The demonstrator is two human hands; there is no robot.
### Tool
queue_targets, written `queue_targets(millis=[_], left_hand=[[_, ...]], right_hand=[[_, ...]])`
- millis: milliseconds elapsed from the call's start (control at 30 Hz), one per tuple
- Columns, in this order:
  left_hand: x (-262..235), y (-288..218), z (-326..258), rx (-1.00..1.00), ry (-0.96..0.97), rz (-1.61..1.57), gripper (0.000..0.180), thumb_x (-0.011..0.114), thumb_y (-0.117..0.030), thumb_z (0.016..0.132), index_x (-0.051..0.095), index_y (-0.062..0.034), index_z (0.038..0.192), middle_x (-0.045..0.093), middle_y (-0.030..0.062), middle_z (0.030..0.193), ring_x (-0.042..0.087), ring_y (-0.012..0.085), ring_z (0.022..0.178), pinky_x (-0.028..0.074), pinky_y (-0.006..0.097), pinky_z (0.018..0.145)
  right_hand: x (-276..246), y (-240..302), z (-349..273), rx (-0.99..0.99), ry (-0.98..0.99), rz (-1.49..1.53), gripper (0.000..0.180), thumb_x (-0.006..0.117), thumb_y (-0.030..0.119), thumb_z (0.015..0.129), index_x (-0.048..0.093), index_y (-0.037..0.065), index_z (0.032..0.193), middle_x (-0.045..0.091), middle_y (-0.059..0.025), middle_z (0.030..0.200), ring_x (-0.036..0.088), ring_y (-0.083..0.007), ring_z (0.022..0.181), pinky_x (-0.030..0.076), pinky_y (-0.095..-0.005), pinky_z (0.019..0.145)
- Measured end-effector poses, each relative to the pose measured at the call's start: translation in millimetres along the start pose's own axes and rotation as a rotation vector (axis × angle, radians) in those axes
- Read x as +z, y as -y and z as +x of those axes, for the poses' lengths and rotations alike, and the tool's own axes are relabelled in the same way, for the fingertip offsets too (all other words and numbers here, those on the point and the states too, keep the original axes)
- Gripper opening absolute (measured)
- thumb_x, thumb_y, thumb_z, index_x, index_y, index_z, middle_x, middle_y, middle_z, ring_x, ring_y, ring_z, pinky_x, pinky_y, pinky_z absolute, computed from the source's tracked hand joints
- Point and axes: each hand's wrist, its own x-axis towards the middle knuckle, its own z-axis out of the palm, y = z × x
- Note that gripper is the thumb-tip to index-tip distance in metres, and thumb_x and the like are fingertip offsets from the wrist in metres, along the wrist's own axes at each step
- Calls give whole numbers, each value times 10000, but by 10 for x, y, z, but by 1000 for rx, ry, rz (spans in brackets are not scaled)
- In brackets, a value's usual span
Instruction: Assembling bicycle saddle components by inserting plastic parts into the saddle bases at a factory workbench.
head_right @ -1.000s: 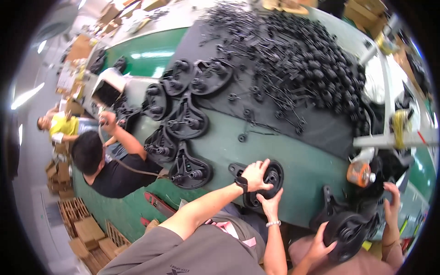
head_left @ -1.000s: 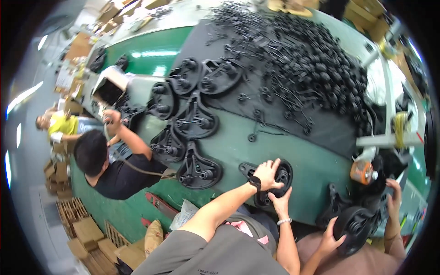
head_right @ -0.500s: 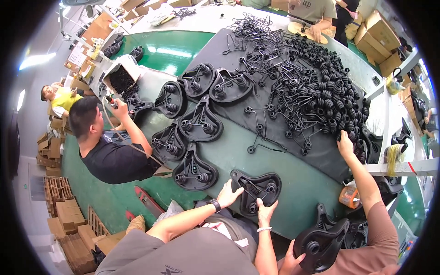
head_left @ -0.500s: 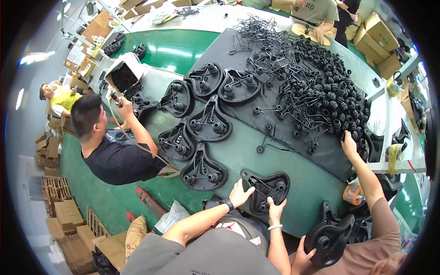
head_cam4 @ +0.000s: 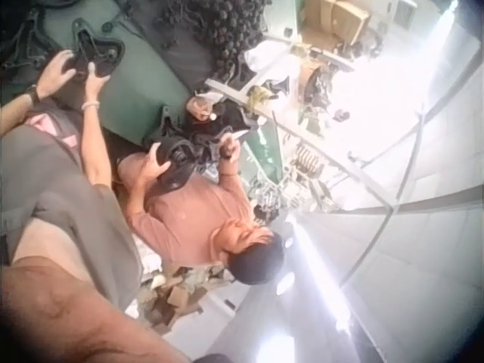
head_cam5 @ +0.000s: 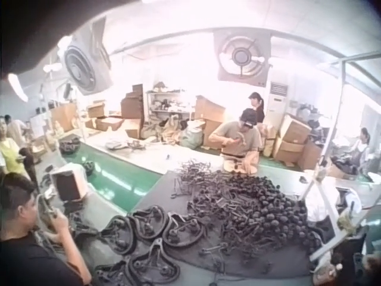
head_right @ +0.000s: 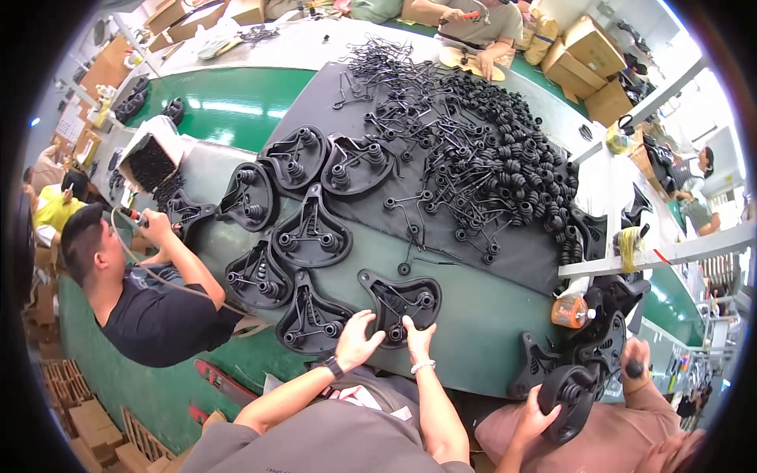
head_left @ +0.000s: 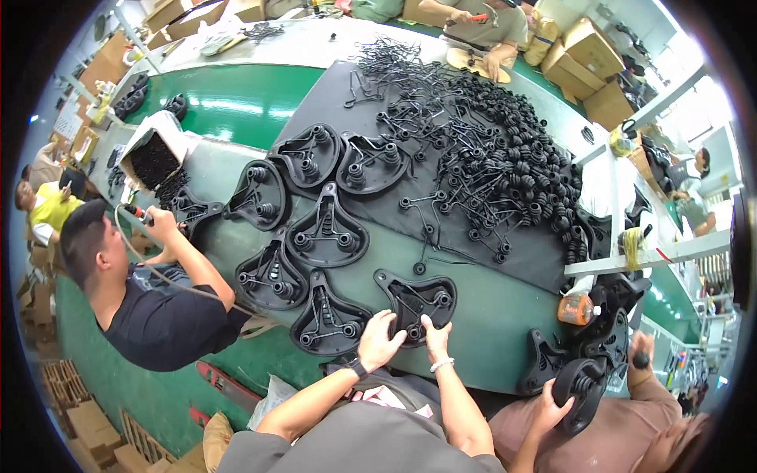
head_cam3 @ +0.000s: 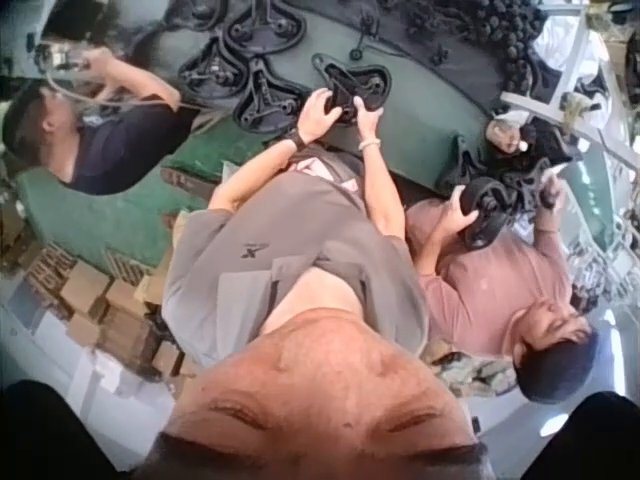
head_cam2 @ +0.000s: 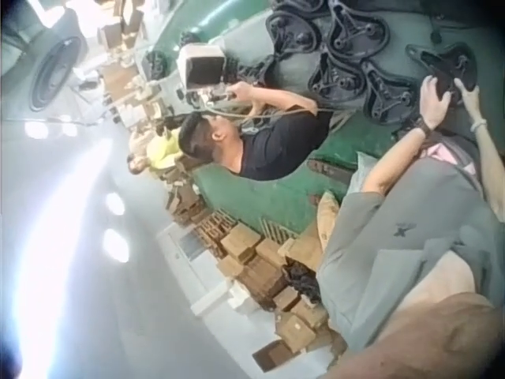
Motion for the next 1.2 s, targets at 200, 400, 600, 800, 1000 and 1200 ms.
queue_targets(millis=[200, 400, 600, 800, 1000, 1200], left_hand=[[-843, 237, 25, 155, -113, 130, 458, 773, -208, 818, 631, 42, 1174, 598, 220, 1283, 560, 397, 1222, 455, 460, 1070], [-1045, 478, 144, 185, -146, 384, 578, 784, -326, 814, 616, 28, 1240, 556, 223, 1347, 453, 431, 1326, 362, 518, 1135], [-953, 650, 67, 120, -81, 435, 666, 772, -390, 829, 576, 34, 1304, 510, 228, 1416, 399, 434, 1378, 317, 546, 1155], [-819, 781, 45, 102, -71, 518, 685, 714, -440, 865, 569, 43, 1328, 503, 227, 1444, 367, 410, 1426, 274, 549, 1182], [-709, 674, 41, 111, -93, 536, 685, 724, -442, 867, 576, 49, 1321, 501, 252, 1433, 373, 438, 1410, 287, 552, 1176], [-262, 275, 218, 250, 56, 575, 830, 805, -438, 791, 488, 19, 1406, 441, 247, 1492, 356, 445, 1427, 306, 555, 1168]], right_hand=[[303, 281, -118, 6, -11, -67, 1139, 868, 389, 806, 166, -110, 1551, 460, -232, 1488, 510, -318, 1316, 422, -390, 1113], [453, 128, -13, 19, -12, -47, 1112, 877, 410, 789, 217, -96, 1526, 490, -242, 1448, 569, -322, 1248, 511, -399, 1017], [599, 114, 74, 21, -61, -130, 1151, 893, 451, 760, 227, -103, 1517, 497, -254, 1447, 541, -330, 1286, 474, -412, 1065], [574, 373, 5, 17, 25, -113, 1267, 881, 493, 751, 126, -130, 1555, 432, -276, 1519, 463, -340, 1388, 386, -392, 1151], [606, 294, -40, 84, -115, -247, 1250, 878, 519, 735, 175, -143, 1528, 403, -298, 1537, 429, -373, 1419, 352, -409, 1183], [577, 326, -50, 93, -43, -252, 1300, 879, 610, 674, 221, -176, 1474, 384, -369, 1513, 425, -425, 1420, 373, -451, 1176]])
